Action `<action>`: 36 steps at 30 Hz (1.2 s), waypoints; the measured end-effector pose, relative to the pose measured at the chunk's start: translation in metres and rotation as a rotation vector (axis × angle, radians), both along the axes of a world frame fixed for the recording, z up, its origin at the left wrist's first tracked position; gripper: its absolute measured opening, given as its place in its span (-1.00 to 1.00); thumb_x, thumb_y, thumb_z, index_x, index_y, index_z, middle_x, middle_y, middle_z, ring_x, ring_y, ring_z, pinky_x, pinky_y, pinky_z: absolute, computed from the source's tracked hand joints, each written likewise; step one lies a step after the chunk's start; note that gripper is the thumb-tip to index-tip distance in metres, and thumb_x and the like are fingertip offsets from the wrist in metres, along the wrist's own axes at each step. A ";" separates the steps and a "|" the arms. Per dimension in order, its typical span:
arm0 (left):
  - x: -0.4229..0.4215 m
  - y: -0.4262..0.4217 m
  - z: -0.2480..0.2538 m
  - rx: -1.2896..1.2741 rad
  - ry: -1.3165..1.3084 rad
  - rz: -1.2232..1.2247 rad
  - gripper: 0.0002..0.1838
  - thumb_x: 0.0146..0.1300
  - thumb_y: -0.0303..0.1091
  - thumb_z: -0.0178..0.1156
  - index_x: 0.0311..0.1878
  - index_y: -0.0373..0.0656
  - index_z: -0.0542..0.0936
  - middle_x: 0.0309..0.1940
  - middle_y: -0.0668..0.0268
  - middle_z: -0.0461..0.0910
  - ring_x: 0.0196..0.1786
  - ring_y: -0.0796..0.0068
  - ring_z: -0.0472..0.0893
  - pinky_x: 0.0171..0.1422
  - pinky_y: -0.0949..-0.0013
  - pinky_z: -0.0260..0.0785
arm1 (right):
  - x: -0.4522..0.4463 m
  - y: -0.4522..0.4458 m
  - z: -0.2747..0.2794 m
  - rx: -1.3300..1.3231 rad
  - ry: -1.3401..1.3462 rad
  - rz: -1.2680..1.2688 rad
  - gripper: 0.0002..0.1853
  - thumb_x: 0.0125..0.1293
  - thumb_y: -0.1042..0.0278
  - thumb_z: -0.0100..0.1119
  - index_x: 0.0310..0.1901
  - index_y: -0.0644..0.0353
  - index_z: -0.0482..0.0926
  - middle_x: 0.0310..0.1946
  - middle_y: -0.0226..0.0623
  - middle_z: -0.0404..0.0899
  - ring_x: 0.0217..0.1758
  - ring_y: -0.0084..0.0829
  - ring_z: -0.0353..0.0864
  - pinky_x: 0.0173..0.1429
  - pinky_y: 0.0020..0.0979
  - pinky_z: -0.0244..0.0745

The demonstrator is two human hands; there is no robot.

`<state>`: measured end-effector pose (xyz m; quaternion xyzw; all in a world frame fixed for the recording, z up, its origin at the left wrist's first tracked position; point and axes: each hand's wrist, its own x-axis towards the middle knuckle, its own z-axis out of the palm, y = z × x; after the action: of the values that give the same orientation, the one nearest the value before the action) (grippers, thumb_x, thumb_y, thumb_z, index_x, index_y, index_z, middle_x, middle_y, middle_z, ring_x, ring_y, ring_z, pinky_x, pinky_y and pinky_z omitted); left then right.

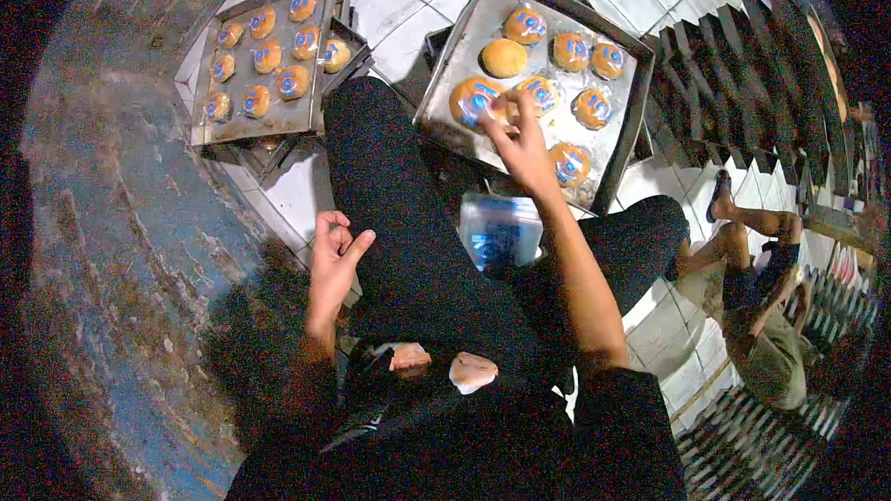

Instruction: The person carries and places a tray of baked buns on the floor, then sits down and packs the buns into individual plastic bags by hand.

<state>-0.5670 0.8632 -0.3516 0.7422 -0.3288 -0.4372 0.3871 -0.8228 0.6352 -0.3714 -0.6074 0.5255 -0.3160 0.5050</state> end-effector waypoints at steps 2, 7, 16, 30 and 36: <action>-0.002 0.001 -0.003 -0.056 0.049 0.009 -0.59 0.42 -0.40 0.44 0.10 -0.08 0.36 -0.54 0.63 0.18 -0.47 0.77 0.17 -0.37 0.50 -0.02 | -0.018 -0.004 -0.035 -0.466 0.552 0.076 -0.55 0.43 0.18 0.38 0.23 0.14 0.50 0.17 0.00 0.61 0.11 -0.05 0.70 0.18 -0.06 0.65; 0.000 0.005 0.000 0.036 -0.091 -0.029 -0.57 0.40 -0.42 0.45 0.14 -0.10 0.38 -0.53 0.58 0.26 -0.45 0.75 0.24 -0.35 0.51 0.06 | -0.051 0.016 0.018 -0.354 0.855 0.360 -0.62 0.44 0.10 0.32 0.19 0.04 0.61 -0.32 -0.06 0.78 -0.17 0.01 0.79 -0.09 0.02 0.65; -0.044 -0.031 0.023 -0.258 -0.164 -0.140 -0.71 0.44 -0.55 0.33 0.08 -0.17 0.44 -0.50 0.56 0.29 -0.42 0.78 0.28 -0.32 0.57 0.16 | -0.103 0.094 -0.051 -0.617 1.000 0.813 -0.75 0.41 0.35 0.15 0.07 0.09 0.64 -0.23 -0.20 0.80 -0.25 -0.22 0.84 -0.27 -0.12 0.73; -0.130 -0.183 -0.116 0.276 -0.213 -1.217 -0.33 0.25 -0.26 0.37 0.44 -0.22 0.52 0.11 -0.09 0.72 0.21 0.03 0.70 0.37 0.12 0.51 | -0.119 0.086 -0.036 -0.376 0.637 0.614 -0.33 0.06 0.13 0.64 0.16 0.18 0.54 0.05 -0.09 0.59 0.16 0.04 0.62 0.24 0.01 0.58; -0.127 -0.181 -0.130 0.283 -0.159 -1.223 -0.68 0.27 -0.36 0.29 0.06 -0.25 0.74 -0.11 0.09 0.80 -0.01 0.26 0.74 0.18 0.20 0.57 | -0.114 0.115 -0.068 -0.610 0.946 0.555 -0.66 0.44 0.34 0.11 0.21 0.04 0.57 0.05 -0.27 0.61 0.16 -0.22 0.63 0.13 -0.15 0.58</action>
<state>-0.6941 0.6821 -0.4819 0.4944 -0.6603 -0.5621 -0.0601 -0.9368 0.7505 -0.4396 -0.9122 0.4008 -0.0058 0.0849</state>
